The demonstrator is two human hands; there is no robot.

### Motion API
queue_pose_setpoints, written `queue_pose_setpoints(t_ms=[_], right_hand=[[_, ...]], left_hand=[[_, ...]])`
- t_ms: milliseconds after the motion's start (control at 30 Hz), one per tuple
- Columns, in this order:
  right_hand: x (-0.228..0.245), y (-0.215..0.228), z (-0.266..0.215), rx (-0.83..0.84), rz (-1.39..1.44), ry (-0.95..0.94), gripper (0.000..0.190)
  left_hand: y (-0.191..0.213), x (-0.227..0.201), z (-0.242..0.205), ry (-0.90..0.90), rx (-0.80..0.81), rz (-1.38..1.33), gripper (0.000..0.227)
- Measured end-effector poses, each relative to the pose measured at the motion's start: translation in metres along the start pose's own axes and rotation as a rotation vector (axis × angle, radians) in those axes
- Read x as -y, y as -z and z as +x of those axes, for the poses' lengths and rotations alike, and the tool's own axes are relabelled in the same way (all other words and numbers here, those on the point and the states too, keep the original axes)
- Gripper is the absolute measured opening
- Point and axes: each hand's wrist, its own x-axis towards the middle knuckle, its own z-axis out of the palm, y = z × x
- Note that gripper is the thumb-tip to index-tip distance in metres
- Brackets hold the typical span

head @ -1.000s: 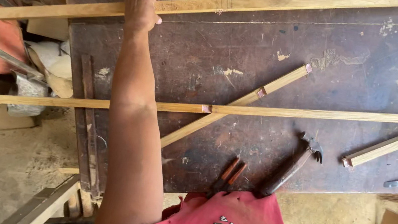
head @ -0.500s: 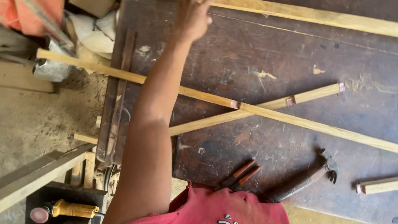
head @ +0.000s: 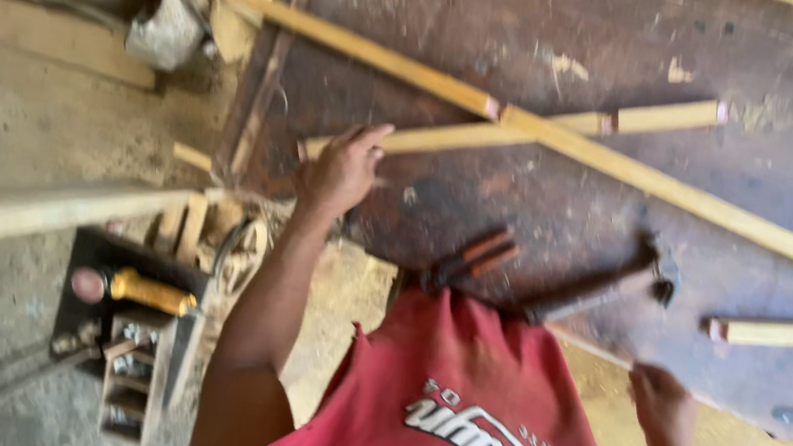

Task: The person applies pink wood glue to the ends of several thin wooden strips using a small metal spatula. They then assemble the strips into a rectangular frame on the workbench, pressing the glued joints together.

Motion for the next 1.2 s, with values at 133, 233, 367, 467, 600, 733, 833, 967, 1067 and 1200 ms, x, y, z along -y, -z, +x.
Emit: queue_pose_setpoints(t_ms=[133, 233, 367, 467, 600, 733, 833, 967, 1067, 1200], right_hand=[[-0.017, 0.021, 0.031, 0.064, -0.071, 0.208, 0.025], [-0.026, 0.034, 0.038, 0.050, -0.175, 0.381, 0.024], [-0.044, 0.049, 0.029, 0.081, -0.120, 0.553, 0.025], [-0.054, 0.051, 0.021, 0.113, -0.125, 0.547, 0.023], [-0.052, 0.046, 0.009, 0.103, -0.191, 0.662, 0.022], [-0.041, 0.037, -0.010, 0.085, -0.242, 0.723, 0.019], [-0.036, 0.028, -0.029, 0.097, -0.199, 0.760, 0.016], [-0.035, 0.012, -0.060, 0.043, -0.197, 0.701, 0.016], [-0.040, -0.002, -0.078, 0.065, -0.141, 0.651, 0.013], [-0.085, -0.015, -0.122, -0.008, -0.114, 0.624, 0.012]], left_hand=[[-0.046, 0.000, -0.124, 0.201, -0.044, -0.086, 0.030], [-0.095, 0.003, -0.212, 0.265, -0.113, -0.230, 0.035], [-0.165, -0.002, -0.325, 0.551, 0.031, -0.138, 0.030], [-0.191, -0.027, -0.404, 0.797, 0.272, -0.054, 0.032], [-0.223, -0.039, -0.476, 1.303, 0.222, -0.781, 0.010], [-0.249, -0.028, -0.486, 1.164, 0.236, -0.903, 0.007], [-0.264, -0.007, -0.464, 1.001, 0.237, -0.965, 0.012], [-0.259, 0.016, -0.434, 0.844, 0.276, -0.727, 0.025], [-0.245, 0.031, -0.423, 0.696, 0.174, -0.861, 0.035], [-0.218, 0.036, -0.458, 0.823, 0.079, -0.934, 0.039]])
